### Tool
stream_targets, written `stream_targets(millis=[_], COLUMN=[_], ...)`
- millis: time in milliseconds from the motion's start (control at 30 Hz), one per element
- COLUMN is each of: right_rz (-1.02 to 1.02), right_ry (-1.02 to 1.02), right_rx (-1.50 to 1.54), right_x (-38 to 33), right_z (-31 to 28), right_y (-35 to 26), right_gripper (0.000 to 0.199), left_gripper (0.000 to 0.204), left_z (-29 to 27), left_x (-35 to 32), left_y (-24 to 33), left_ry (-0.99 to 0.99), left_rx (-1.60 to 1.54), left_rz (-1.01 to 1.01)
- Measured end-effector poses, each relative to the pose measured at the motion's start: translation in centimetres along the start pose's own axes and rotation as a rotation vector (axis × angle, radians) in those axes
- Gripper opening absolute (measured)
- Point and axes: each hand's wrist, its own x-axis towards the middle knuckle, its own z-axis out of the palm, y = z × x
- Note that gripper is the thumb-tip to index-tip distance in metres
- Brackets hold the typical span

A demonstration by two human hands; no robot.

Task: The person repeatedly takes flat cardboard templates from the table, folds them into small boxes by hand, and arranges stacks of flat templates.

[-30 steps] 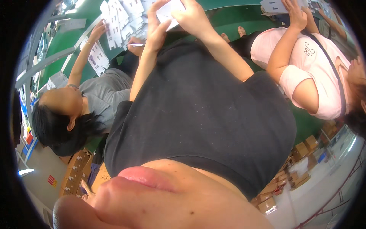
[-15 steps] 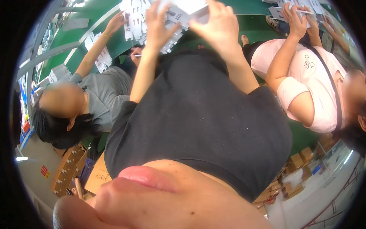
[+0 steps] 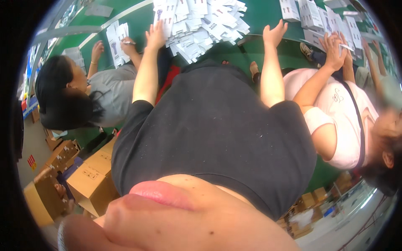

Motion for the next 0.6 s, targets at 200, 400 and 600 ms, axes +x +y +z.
stream_targets(millis=[200, 400, 600], right_rz=[-0.254, -0.435, -0.866], right_ry=[-0.128, -0.391, -0.419], right_rx=[0.229, 0.447, 0.474], right_x=[-8.4, -12.7, -11.7], right_z=[-1.1, -2.9, -4.6], right_y=[-7.0, -14.5, -23.7], right_gripper=[0.056, 0.045, 0.085], left_gripper=[0.046, 0.022, 0.035], left_z=[2.4, -6.2, -16.8], left_x=[-7.4, -13.0, -18.3], left_y=[1.3, 6.0, 10.1], left_ry=[0.57, 0.765, 0.977], left_rx=[-0.453, -0.338, -0.516], left_rz=[0.253, 0.245, 0.214])
